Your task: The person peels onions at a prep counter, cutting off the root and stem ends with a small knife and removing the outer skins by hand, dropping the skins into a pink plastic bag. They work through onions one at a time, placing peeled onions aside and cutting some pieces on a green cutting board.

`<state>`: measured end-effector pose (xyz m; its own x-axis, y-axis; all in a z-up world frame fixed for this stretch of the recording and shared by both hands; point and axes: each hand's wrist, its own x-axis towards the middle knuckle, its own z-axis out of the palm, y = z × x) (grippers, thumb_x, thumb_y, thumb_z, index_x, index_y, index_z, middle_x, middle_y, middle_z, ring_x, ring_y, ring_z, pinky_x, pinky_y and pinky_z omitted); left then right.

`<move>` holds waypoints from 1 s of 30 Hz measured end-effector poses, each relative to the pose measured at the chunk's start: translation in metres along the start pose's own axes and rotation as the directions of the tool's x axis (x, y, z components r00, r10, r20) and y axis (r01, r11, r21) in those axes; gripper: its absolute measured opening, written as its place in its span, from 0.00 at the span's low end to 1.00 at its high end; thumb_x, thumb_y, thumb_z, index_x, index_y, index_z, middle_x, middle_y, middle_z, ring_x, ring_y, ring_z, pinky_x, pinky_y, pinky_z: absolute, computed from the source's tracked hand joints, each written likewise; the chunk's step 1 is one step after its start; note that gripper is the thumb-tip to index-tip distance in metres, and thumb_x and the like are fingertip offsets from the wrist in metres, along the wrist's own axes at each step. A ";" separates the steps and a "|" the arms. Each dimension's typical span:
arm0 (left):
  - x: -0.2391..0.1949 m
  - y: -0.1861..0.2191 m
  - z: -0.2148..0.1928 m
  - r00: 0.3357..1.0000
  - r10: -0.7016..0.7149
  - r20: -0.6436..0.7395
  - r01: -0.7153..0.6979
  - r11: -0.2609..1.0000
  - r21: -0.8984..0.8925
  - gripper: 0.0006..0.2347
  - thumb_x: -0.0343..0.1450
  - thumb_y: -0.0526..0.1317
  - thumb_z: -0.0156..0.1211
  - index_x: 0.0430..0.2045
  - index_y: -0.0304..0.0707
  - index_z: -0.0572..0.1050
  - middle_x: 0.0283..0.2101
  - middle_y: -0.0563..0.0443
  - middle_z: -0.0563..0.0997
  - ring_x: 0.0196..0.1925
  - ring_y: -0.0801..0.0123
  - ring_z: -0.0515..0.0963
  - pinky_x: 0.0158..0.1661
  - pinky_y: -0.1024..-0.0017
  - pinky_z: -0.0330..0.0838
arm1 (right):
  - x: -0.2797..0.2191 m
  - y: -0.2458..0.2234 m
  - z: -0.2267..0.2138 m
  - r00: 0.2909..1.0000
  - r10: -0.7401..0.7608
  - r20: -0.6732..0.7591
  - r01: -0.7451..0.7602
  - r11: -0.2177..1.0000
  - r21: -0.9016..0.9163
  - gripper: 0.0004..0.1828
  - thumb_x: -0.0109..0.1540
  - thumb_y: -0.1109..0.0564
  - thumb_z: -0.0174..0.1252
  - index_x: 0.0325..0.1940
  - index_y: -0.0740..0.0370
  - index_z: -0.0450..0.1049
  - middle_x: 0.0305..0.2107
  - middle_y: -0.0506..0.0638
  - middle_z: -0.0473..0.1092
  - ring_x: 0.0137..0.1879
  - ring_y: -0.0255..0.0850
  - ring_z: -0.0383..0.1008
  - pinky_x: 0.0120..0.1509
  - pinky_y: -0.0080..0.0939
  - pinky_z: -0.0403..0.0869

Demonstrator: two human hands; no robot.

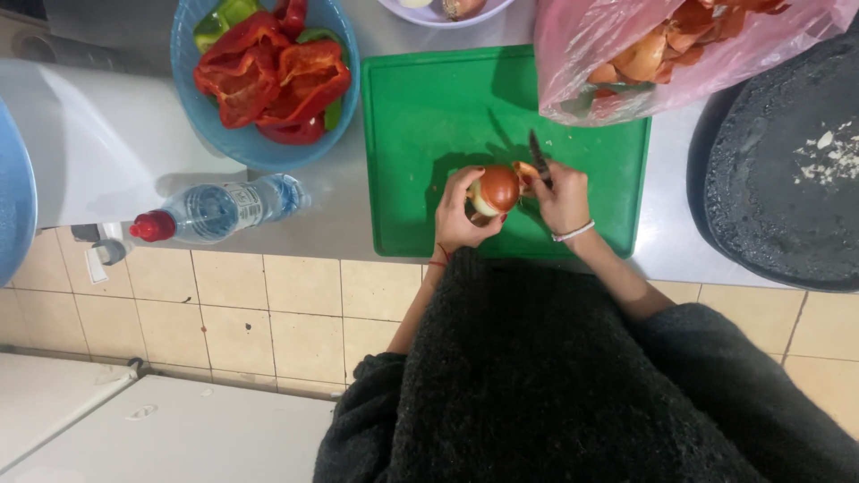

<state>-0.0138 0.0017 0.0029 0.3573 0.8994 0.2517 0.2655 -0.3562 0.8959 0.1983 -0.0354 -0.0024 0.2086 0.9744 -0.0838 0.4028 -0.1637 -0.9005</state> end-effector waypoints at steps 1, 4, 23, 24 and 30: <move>-0.001 0.001 0.001 1.000 0.001 0.000 -0.001 1.000 -0.001 0.34 0.58 0.40 0.78 0.60 0.41 0.67 0.60 0.41 0.74 0.62 0.52 0.77 0.57 0.63 0.78 | -0.005 -0.003 -0.002 1.000 -0.001 -0.001 0.001 1.000 -0.001 0.08 0.60 0.68 0.59 0.44 0.66 0.78 0.31 0.57 0.75 0.36 0.50 0.80 0.40 0.46 0.76; 0.003 0.005 0.003 1.000 0.017 -0.018 -0.016 0.999 0.037 0.33 0.59 0.40 0.76 0.60 0.41 0.68 0.59 0.41 0.76 0.61 0.52 0.79 0.58 0.63 0.77 | -0.010 -0.016 -0.007 0.998 -0.056 0.039 0.059 0.995 -0.083 0.08 0.62 0.67 0.59 0.44 0.65 0.78 0.34 0.58 0.76 0.39 0.53 0.80 0.43 0.47 0.77; 0.015 0.011 -0.012 0.992 -0.069 0.110 0.054 0.990 0.133 0.35 0.57 0.45 0.79 0.61 0.48 0.69 0.65 0.39 0.68 0.64 0.44 0.72 0.62 0.55 0.70 | 0.090 -0.040 -0.137 0.807 -0.380 -0.452 0.165 0.880 -0.445 0.23 0.60 0.75 0.59 0.60 0.69 0.73 0.47 0.59 0.68 0.48 0.54 0.74 0.53 0.49 0.74; 0.017 0.010 -0.017 0.986 -0.065 0.153 0.030 0.975 0.222 0.36 0.56 0.46 0.79 0.61 0.50 0.70 0.65 0.39 0.68 0.62 0.45 0.72 0.61 0.54 0.67 | 0.102 -0.036 -0.137 0.772 -0.458 -0.440 0.241 0.853 -0.463 0.29 0.58 0.77 0.56 0.64 0.69 0.70 0.50 0.58 0.70 0.51 0.54 0.75 0.58 0.50 0.74; 0.014 0.016 -0.031 0.980 -0.127 0.155 0.091 0.971 0.220 0.35 0.60 0.46 0.78 0.64 0.51 0.70 0.66 0.42 0.67 0.65 0.45 0.70 0.63 0.56 0.69 | 0.115 0.009 -0.131 0.815 -0.263 -0.517 0.081 0.934 -0.349 0.25 0.54 0.78 0.46 0.54 0.69 0.61 0.48 0.62 0.63 0.54 0.59 0.68 0.62 0.50 0.71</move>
<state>-0.0322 0.0162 0.0325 0.4549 0.8872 0.0767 0.4873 -0.3200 0.8125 0.3431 0.0552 0.0356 0.5244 0.7574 0.3892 0.7036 -0.1280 -0.6989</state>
